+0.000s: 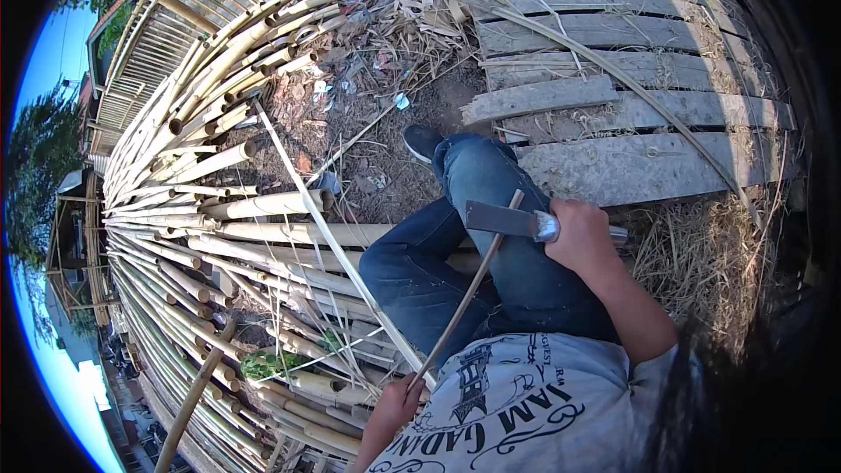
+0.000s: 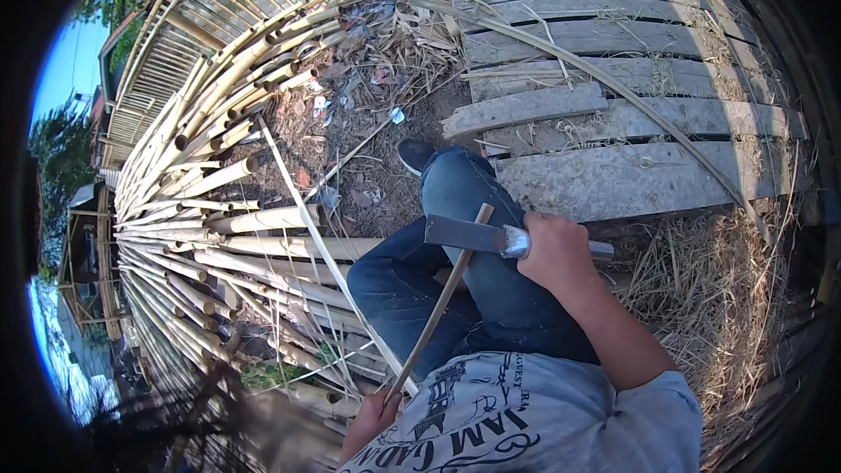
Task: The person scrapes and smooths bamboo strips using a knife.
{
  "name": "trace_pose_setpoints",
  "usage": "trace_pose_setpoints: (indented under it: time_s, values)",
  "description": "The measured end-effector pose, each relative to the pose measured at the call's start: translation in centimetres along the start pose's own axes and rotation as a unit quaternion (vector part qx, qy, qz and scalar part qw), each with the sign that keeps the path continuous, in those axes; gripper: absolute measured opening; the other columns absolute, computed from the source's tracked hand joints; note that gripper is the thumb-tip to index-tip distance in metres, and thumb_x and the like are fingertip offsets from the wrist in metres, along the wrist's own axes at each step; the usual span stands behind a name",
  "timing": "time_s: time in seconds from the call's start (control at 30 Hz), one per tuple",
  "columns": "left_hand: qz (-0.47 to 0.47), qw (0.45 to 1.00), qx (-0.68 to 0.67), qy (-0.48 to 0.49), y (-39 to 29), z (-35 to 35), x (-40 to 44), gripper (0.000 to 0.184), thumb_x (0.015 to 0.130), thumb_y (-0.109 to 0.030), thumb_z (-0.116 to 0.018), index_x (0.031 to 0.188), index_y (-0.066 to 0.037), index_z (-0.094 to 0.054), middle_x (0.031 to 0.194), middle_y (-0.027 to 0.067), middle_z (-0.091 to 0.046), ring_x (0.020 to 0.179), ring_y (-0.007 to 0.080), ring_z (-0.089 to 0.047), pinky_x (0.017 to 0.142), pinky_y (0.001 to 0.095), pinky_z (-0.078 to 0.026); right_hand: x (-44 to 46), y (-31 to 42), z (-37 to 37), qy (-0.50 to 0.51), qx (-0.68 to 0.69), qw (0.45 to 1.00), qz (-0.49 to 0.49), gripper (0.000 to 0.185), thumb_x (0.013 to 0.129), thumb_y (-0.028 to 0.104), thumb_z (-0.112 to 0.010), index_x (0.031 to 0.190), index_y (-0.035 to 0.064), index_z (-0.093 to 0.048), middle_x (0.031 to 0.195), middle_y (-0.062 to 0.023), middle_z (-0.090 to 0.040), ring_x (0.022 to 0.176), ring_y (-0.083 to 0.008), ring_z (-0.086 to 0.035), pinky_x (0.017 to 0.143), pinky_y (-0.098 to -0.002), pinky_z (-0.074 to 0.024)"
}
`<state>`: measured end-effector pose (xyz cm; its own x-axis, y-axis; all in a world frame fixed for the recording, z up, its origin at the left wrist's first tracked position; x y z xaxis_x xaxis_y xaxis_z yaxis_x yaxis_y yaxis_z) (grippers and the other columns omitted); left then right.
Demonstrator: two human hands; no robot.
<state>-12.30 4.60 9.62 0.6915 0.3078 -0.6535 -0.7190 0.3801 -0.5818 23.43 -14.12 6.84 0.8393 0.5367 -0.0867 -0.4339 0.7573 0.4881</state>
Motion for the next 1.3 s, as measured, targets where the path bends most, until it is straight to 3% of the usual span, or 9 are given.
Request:
trace_pose_setpoints:
  time_s: [0.1, 0.5, 0.6, 0.63, 0.67, 0.77, 0.8, 1.1, 1.3]
  values:
    - [0.057, 0.998, -0.014, 0.009, -0.2, 0.1, -0.3, 0.023, 0.095, -0.018, -0.053, 0.096, 0.003, -0.061, 0.06, 0.0237, -0.055, 0.056, 0.0408, -0.056, 0.052, 0.0423, -0.043, -0.2, 0.0, -0.1, -0.006, 0.012, 1.0, 0.011, 0.016, 0.065, 0.013, -0.066, 0.075, 0.0031, -0.06, 0.074, -0.0185, -0.063, 0.072, -0.0394, -0.063, 0.065, -0.0481, -0.0511]
    - [0.019, 0.994, 0.091, -0.052, 3.9, 1.0, -0.2, 0.021, 0.093, -0.019, -0.056, 0.09, 0.002, -0.06, 0.061, 0.0247, -0.055, 0.06, 0.0448, -0.057, 0.052, 0.0463, -0.043, 0.2, -0.8, -0.4, 0.01, -0.008, 1.0, 0.018, 0.021, 0.063, 0.011, -0.066, 0.081, 0.0022, -0.059, 0.073, -0.0185, -0.062, 0.07, -0.0407, -0.063, 0.065, -0.0488, -0.0512]
    - [0.088, 0.983, 0.138, -0.089, 8.4, 2.1, -2.7, 0.024, 0.093, -0.018, -0.057, 0.084, 0.003, -0.058, 0.063, 0.0266, -0.056, 0.065, 0.0457, -0.059, 0.053, 0.0476, -0.043, 1.0, -3.7, -1.9, -0.046, 0.077, 0.991, -0.097, 0.023, 0.066, 0.011, -0.063, 0.087, 0.0023, -0.059, 0.072, -0.0203, -0.063, 0.072, -0.0416, -0.064, 0.066, -0.0492, -0.0517]
    - [0.081, 0.982, 0.122, -0.124, 9.5, 2.4, -3.2, 0.026, 0.094, -0.018, -0.055, 0.08, 0.003, -0.056, 0.058, 0.0212, -0.055, 0.054, 0.0348, -0.059, 0.051, 0.0433, -0.042, 0.6, -3.8, -2.0, -0.052, 0.098, 0.992, -0.054, 0.024, 0.067, 0.01, -0.061, 0.089, 0.0017, -0.058, 0.071, -0.0213, -0.062, 0.072, -0.043, -0.063, 0.066, -0.0501, -0.0506]
    - [0.091, 0.981, 0.122, -0.124, 10.5, 2.2, -3.7, 0.026, 0.094, -0.018, -0.055, 0.08, 0.003, -0.056, 0.058, 0.0212, -0.055, 0.054, 0.0348, -0.059, 0.051, 0.0433, -0.042, 0.5, -3.6, -2.0, -0.055, 0.119, 0.991, -0.007, 0.024, 0.067, 0.008, -0.059, 0.09, 0.001, -0.057, 0.07, -0.0223, -0.061, 0.072, -0.0443, -0.062, 0.065, -0.0511, -0.0494]
    - [0.095, 0.983, -0.079, -0.136, 8.0, 2.4, -3.7, 0.027, 0.096, -0.019, -0.051, 0.079, 0.001, -0.055, 0.057, 0.0031, -0.045, 0.056, 0.0091, -0.039, 0.05, 0.0299, -0.035, 0.4, -2.9, -2.3, -0.065, 0.127, 0.99, 0.012, 0.025, 0.066, 0.008, -0.06, 0.091, 0.0012, -0.057, 0.07, -0.0221, -0.06, 0.07, -0.0438, -0.061, 0.064, -0.0503, -0.0485]
    - [0.093, 0.982, -0.081, -0.14, 7.5, 2.2, -2.8, 0.027, 0.096, -0.019, -0.051, 0.079, 0.001, -0.055, 0.057, 0.0031, -0.045, 0.056, 0.0091, -0.039, 0.05, 0.0299, -0.035, 0.7, -3.1, -2.2, -0.077, 0.123, 0.989, 0.009, 0.026, 0.066, 0.007, -0.06, 0.091, 0.0011, -0.057, 0.07, -0.0219, -0.06, 0.07, -0.0436, -0.061, 0.063, -0.0499, -0.0486]
    - [-0.037, 0.965, -0.258, 0.043, -7.2, 0.7, 11.2, 0.04, 0.104, -0.036, -0.034, 0.09, -0.003, -0.053, 0.061, -0.0055, -0.035, 0.054, 0.0047, -0.031, 0.048, 0.0231, -0.026, -0.7, -3.5, -1.9, -0.11, 0.187, 0.976, 0.033, 0.036, 0.064, 0.005, -0.066, 0.098, -0.0028, -0.056, 0.078, -0.0244, -0.06, 0.076, -0.0453, -0.06, 0.064, -0.0445, -0.0485]
    - [0.011, 0.915, -0.256, 0.312, -11.3, -1.3, 14.9, 0.055, 0.099, -0.059, -0.032, 0.092, -0.007, -0.048, 0.059, -0.007, -0.03, 0.047, 0.0035, -0.026, 0.04, 0.021, -0.021, -0.9, -1.8, 0.3, -0.077, 0.175, 0.974, 0.118, 0.05, 0.073, 0.047, -0.076, 0.087, 0.0033, -0.058, 0.071, -0.0155, -0.059, 0.069, -0.0368, -0.063, 0.06, -0.0426, -0.0487]
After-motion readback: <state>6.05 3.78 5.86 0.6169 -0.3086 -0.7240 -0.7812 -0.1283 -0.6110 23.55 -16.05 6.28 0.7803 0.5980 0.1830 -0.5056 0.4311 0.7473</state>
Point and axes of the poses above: each hand's wrist, its own x-axis towards the middle knuckle, its own z-axis out of the back of the hand, y = z × x, the point moved 1 cm from there along x, towards the middle knuckle
